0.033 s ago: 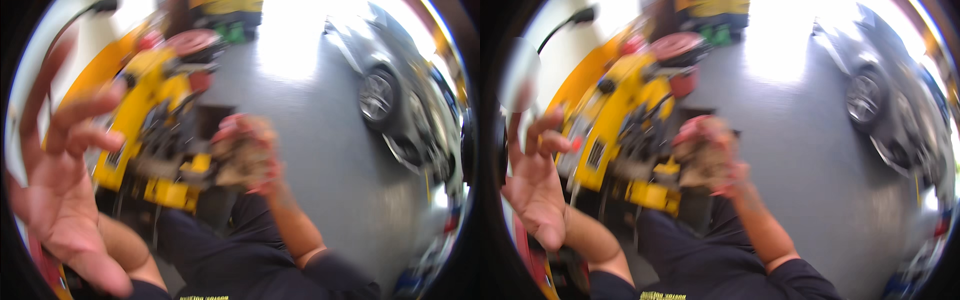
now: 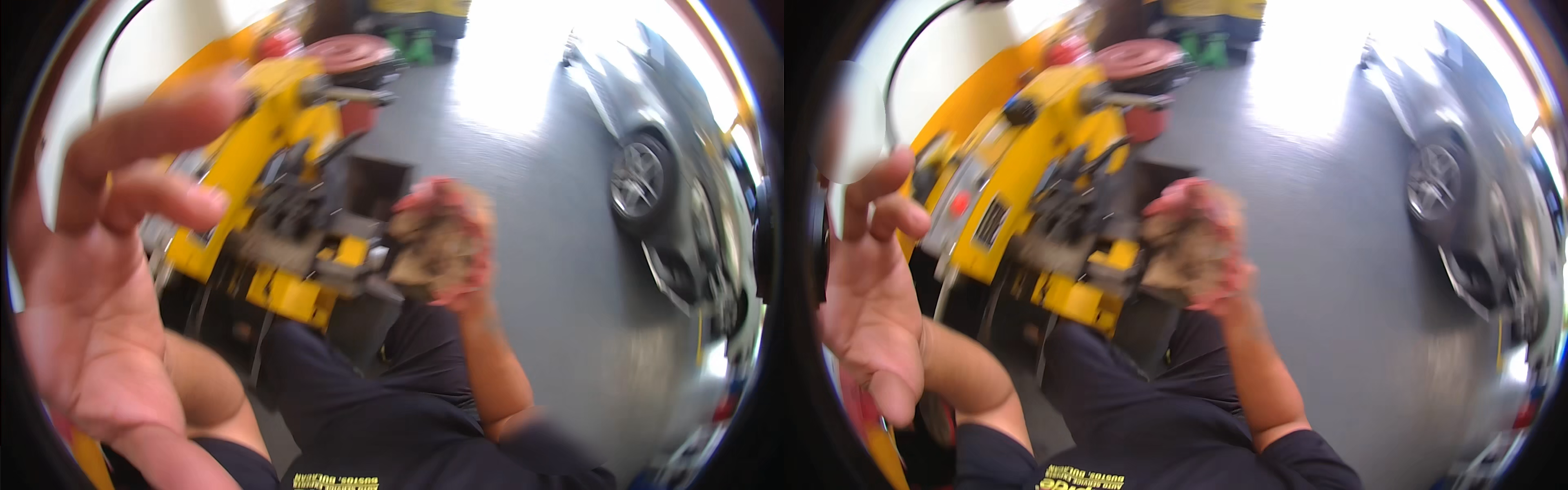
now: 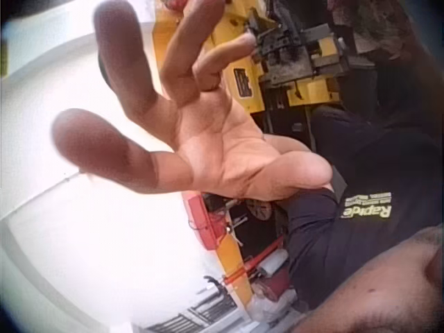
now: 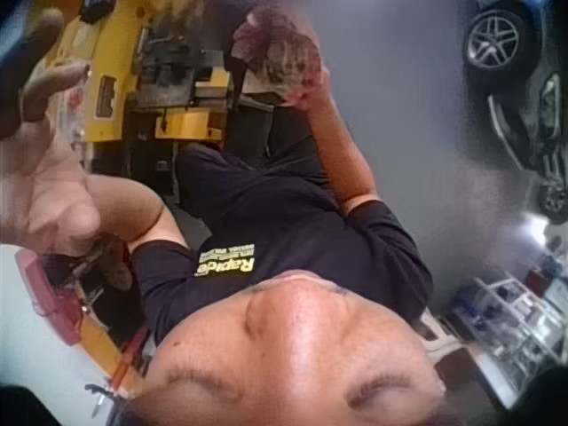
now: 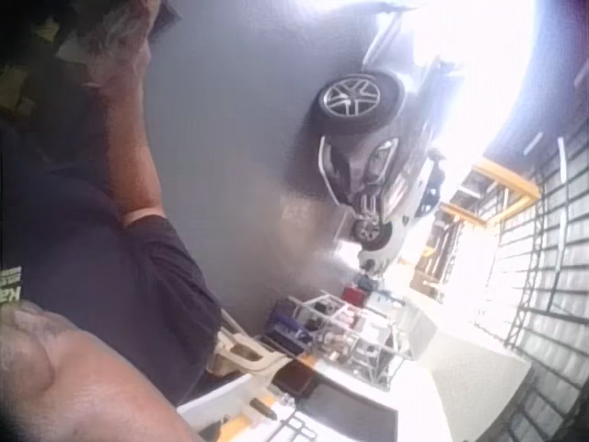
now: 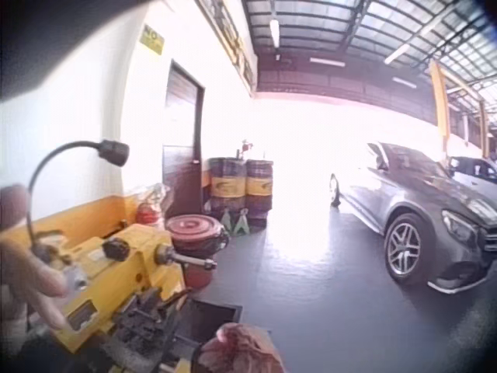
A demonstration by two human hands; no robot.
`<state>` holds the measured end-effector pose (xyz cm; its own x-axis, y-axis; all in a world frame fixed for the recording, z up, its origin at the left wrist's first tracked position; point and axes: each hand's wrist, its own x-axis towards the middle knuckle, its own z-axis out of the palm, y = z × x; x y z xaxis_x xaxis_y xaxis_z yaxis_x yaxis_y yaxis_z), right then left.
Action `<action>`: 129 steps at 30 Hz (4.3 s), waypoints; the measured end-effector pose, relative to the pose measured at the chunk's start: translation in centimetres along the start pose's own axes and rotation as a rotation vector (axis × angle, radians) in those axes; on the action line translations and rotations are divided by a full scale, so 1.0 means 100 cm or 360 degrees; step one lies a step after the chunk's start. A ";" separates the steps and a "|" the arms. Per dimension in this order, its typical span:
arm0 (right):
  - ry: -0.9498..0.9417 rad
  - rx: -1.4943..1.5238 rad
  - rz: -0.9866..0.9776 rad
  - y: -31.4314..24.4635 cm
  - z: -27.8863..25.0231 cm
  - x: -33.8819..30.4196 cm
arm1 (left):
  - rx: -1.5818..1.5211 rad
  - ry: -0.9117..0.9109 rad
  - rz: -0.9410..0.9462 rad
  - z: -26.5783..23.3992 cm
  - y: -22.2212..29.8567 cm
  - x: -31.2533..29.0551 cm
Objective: The person wipes the surfaces of a yellow twin-spindle brake disc lathe with a pink cloth, cleaning the control panel, levers, and metal components. The person also briefly adjusts a black flexible hose attached to the machine.
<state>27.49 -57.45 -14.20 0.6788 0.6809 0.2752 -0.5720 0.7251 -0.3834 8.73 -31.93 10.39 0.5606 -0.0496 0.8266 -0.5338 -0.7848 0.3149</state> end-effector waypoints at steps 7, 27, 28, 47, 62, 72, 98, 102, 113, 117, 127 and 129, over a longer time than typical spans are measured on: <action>0.0311 -0.0318 0.0251 -0.010 -0.088 0.043 | 0.0386 -0.0122 0.0073 -0.064 0.036 -0.039; -0.0848 -0.3007 -0.0243 0.148 0.048 0.075 | 0.0148 0.0334 -0.0890 -0.076 -0.024 -0.206; -0.0756 -0.2899 -0.0161 0.146 0.053 0.074 | 0.0055 0.0363 -0.1084 -0.069 -0.028 -0.228; -0.0775 -0.2821 0.0540 0.229 0.088 0.124 | -0.0375 0.0353 -0.1575 0.045 -0.142 -0.246; -0.0461 -0.2554 0.0340 0.039 0.047 -0.022 | 0.1021 -0.0312 -0.0771 0.053 -0.173 -0.243; -0.0806 -0.2494 0.0280 0.069 0.065 -0.008 | 0.1033 -0.0253 -0.0801 0.057 -0.189 -0.251; -0.1149 -0.2224 0.0880 0.102 0.070 -0.056 | 0.0435 0.0736 -0.1089 0.060 -0.133 -0.308; -0.1313 -0.2281 0.0759 0.116 0.079 -0.049 | 0.0443 0.0474 -0.1363 0.057 -0.139 -0.288; -0.1423 -0.2395 0.0903 0.112 0.089 -0.049 | 0.0924 0.1093 -0.0978 0.041 -0.147 -0.256; -0.1580 -0.2342 0.0600 0.130 0.128 -0.026 | 0.0741 0.0174 -0.1083 0.055 -0.216 -0.274; -0.1490 -0.2490 0.0416 0.120 0.126 -0.011 | 0.0916 0.0135 -0.0987 0.054 -0.191 -0.262; -0.1408 -0.2433 0.0509 0.104 0.111 -0.018 | 0.0991 0.0094 -0.1374 0.044 -0.175 -0.272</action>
<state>15.19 -50.02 -8.85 -0.0779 0.9807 0.1794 0.6194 0.1886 -0.7621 5.66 -19.56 -19.65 0.5538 0.6915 0.4639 0.4570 -0.7181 0.5248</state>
